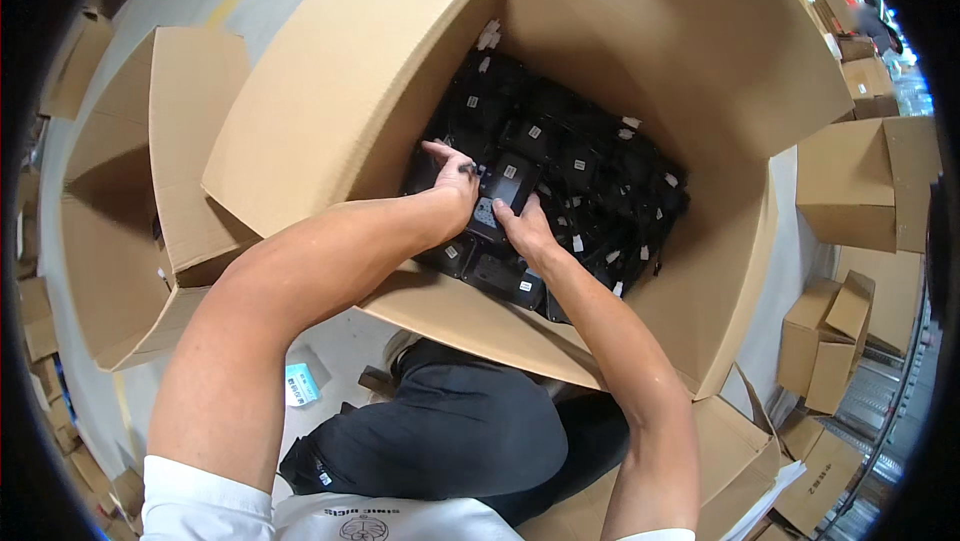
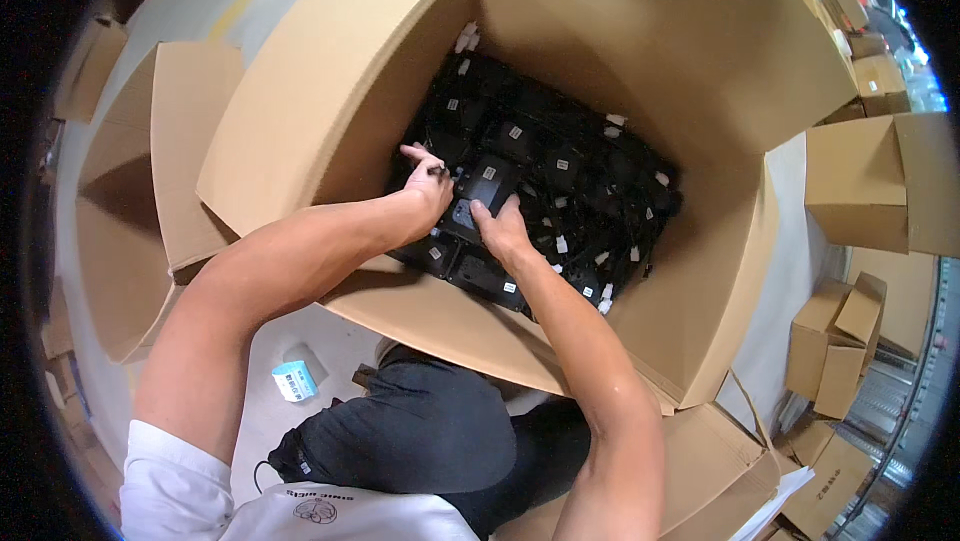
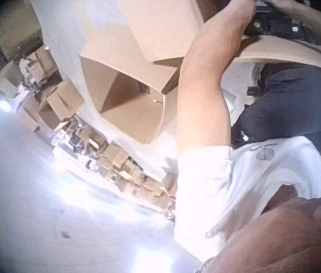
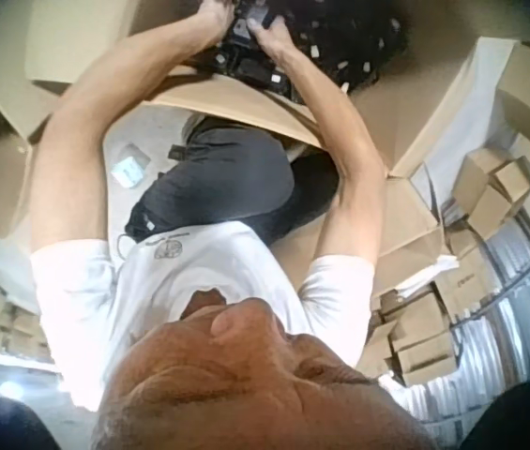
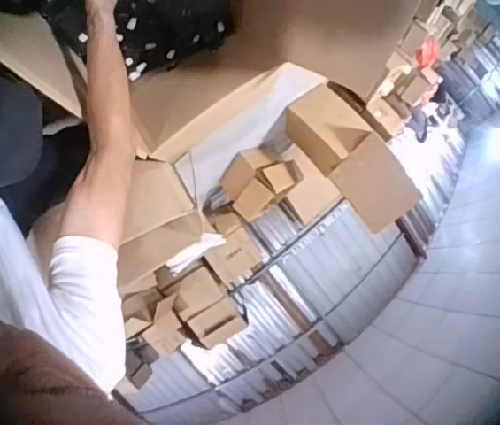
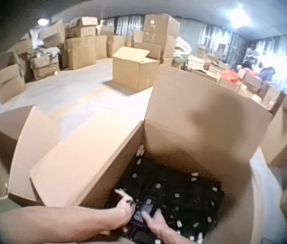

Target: The person packs electronic devices and their cables into cardboard shipping boxes by hand.

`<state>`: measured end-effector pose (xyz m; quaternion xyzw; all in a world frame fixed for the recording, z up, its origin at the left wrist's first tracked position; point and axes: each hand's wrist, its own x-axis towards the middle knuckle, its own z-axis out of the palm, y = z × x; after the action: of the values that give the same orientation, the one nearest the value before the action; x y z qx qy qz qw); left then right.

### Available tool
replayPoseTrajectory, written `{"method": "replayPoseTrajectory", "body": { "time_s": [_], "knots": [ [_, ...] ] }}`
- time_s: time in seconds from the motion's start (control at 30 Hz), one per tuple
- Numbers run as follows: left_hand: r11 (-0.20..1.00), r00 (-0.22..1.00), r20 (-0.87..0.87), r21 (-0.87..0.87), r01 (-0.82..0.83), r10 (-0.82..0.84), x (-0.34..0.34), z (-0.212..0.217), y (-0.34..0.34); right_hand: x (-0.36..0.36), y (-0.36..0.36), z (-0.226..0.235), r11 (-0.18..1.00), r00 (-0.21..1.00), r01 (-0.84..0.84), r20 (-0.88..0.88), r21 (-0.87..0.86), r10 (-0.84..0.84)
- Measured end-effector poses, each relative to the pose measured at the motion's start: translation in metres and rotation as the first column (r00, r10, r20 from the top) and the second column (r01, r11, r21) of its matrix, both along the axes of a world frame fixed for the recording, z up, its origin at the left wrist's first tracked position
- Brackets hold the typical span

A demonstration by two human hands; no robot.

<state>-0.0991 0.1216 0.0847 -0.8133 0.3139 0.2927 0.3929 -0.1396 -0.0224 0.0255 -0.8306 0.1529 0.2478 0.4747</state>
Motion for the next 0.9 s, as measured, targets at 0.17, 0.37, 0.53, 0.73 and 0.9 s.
{"method": "replayPoseTrajectory", "body": {
  "time_s": [0.17,0.37,0.53,0.73,0.9],
  "knots": [
    [0.994,0.993,-0.042,-0.013,0.109,-0.109,0.005,-0.004,-0.006,0.003,-0.016,-0.006,0.998,0.997,-0.059,0.057,-0.017,0.059],
    [0.978,0.996,-0.067,-0.206,0.036,-0.051,0.003,0.003,0.024,0.007,-0.007,-0.004,0.946,0.98,-0.188,0.02,-0.263,0.2],
    [0.874,0.962,-0.272,-0.458,-0.162,0.035,-0.015,0.066,0.039,0.012,-0.045,0.057,0.846,0.883,-0.404,0.094,-0.348,0.46],
    [0.485,0.882,-0.446,-0.744,-0.459,0.152,-0.069,0.179,0.036,-0.024,-0.142,0.2,0.828,0.709,-0.439,0.432,-0.349,0.558],
    [0.092,0.841,-0.53,-0.837,-0.539,0.106,-0.115,0.16,0.059,-0.172,-0.226,0.329,0.98,0.809,-0.141,0.555,-0.139,0.195]
  ]
}}
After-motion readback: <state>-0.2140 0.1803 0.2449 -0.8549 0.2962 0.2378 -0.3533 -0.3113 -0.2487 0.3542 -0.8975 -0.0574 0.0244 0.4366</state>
